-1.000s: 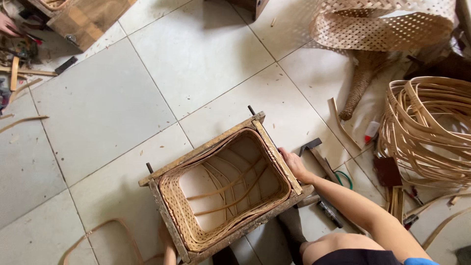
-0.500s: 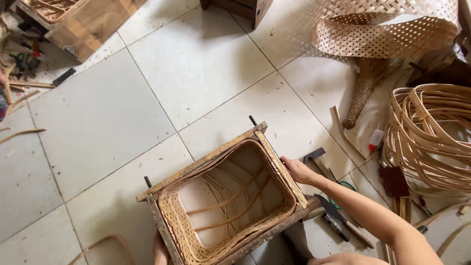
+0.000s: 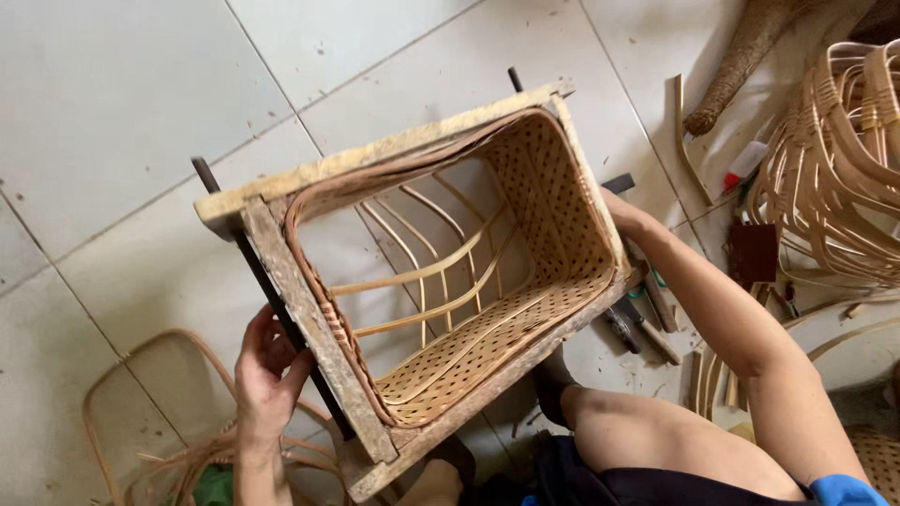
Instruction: The person weaves a rectangular basket by inserting and bending bamboo strips into a wooden mold. They use a hammer to secure the strips and adjust the basket's shape throughout the process.
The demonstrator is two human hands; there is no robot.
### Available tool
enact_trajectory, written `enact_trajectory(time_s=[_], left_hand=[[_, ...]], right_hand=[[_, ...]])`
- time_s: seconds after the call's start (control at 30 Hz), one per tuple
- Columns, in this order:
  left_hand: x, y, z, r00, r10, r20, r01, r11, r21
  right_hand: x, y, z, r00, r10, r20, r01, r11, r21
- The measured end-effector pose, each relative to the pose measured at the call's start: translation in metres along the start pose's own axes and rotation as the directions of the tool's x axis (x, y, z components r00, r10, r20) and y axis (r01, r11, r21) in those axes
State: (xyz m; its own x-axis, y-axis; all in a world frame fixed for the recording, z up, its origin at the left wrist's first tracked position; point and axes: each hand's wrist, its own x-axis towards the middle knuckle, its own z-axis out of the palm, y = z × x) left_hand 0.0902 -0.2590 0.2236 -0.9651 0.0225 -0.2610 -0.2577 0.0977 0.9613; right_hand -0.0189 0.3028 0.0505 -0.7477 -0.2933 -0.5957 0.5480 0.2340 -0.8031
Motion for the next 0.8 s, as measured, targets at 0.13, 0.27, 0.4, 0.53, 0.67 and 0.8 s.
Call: enact_trajectory(time_s=[0.13,0.27,0.4,0.53,0.67,0.8], left_hand=[[-0.004,0.045,0.023,0.999,0.013,0.036,-0.014,0.999,0.032],[-0.007,0.065,0.031,0.999,-0.012,0.030,0.010,0.998,0.054],[-0.008,0.067,0.031,0.999,-0.019,0.030,0.016,0.995,0.098],[-0.001,0.053,0.024,0.999,-0.005,0.039,-0.002,0.984,0.178],[-0.009,0.021,0.000,0.999,0.031,-0.012,-0.026,0.953,0.303],[-0.035,-0.039,-0.044,0.970,0.244,0.020,-0.237,0.916,0.323]], right_hand=[[-0.004,0.006,-0.010,1.000,-0.008,-0.028,0.007,0.999,-0.054],[-0.004,0.010,-0.015,0.993,0.110,-0.048,-0.109,0.994,0.026],[-0.003,0.014,-0.019,0.999,-0.035,0.039,0.034,0.999,0.033],[-0.003,0.018,-0.020,0.973,-0.233,0.003,0.232,0.969,-0.086],[-0.018,0.020,-0.012,0.979,-0.195,-0.055,0.183,0.969,-0.164],[-0.041,0.032,-0.014,0.952,-0.280,-0.121,0.225,0.912,-0.343]])
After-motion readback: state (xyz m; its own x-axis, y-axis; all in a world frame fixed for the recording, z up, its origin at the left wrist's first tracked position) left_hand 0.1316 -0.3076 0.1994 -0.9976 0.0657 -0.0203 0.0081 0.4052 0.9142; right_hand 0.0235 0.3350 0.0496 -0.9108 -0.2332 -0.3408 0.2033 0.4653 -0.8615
